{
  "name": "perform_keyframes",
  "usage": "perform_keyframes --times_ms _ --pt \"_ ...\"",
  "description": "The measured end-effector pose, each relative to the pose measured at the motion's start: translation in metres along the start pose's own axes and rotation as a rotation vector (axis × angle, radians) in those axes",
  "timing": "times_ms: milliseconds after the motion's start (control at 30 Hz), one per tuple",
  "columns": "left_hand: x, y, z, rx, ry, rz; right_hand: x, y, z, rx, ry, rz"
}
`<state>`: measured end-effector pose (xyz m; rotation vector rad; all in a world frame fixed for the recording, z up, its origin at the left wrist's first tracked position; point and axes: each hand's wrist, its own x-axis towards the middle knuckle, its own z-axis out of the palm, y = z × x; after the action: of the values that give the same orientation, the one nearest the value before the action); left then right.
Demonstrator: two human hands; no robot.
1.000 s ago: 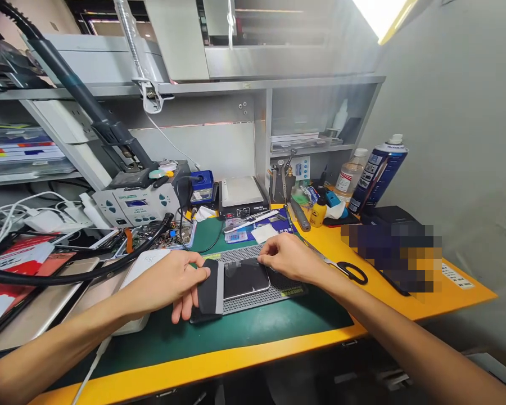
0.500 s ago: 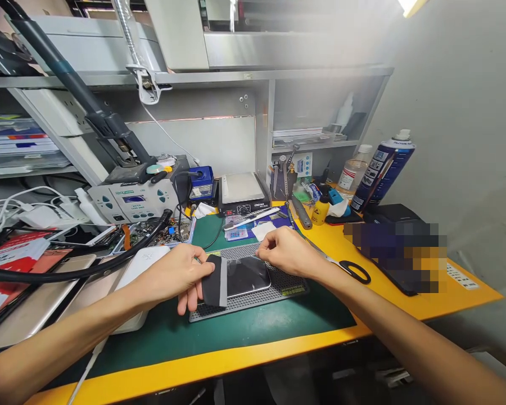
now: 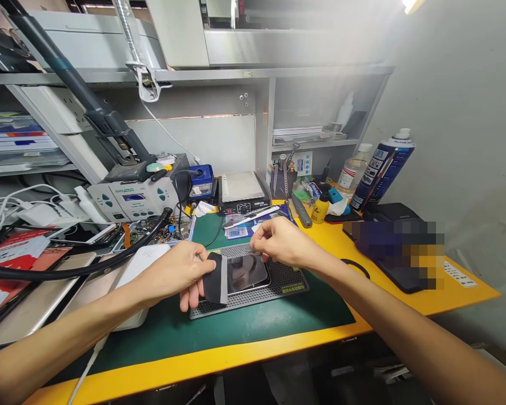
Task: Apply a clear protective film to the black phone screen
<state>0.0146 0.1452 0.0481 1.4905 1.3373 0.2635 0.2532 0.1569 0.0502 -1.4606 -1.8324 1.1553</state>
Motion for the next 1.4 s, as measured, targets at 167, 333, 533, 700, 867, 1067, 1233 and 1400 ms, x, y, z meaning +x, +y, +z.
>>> perform_keyframes --times_ms 167,333,533,700,867,1067,1233,1400 --pt "0.0 0.001 0.001 -0.01 0.003 0.005 0.0 -0.014 0.001 0.124 -0.016 0.037" --pt "0.002 -0.004 0.001 -0.021 0.006 0.015 -0.002 -0.022 0.006 0.253 -0.078 0.077" --pt "0.006 -0.006 0.001 -0.029 0.011 0.023 -0.003 -0.035 0.015 0.273 -0.096 0.108" --pt "0.007 -0.007 0.002 -0.042 0.013 0.032 -0.001 -0.046 0.024 0.233 -0.133 0.142" --pt "0.004 -0.004 0.004 -0.054 0.015 0.02 0.002 -0.055 0.033 0.188 -0.15 0.184" --pt "0.007 -0.003 0.005 -0.057 0.007 0.024 0.005 -0.057 0.041 0.161 -0.178 0.204" --pt "0.007 -0.003 0.005 -0.044 -0.004 0.029 0.005 -0.056 0.041 0.149 -0.187 0.206" --pt "0.006 -0.002 0.004 -0.024 -0.017 0.038 0.006 -0.055 0.04 0.151 -0.181 0.211"
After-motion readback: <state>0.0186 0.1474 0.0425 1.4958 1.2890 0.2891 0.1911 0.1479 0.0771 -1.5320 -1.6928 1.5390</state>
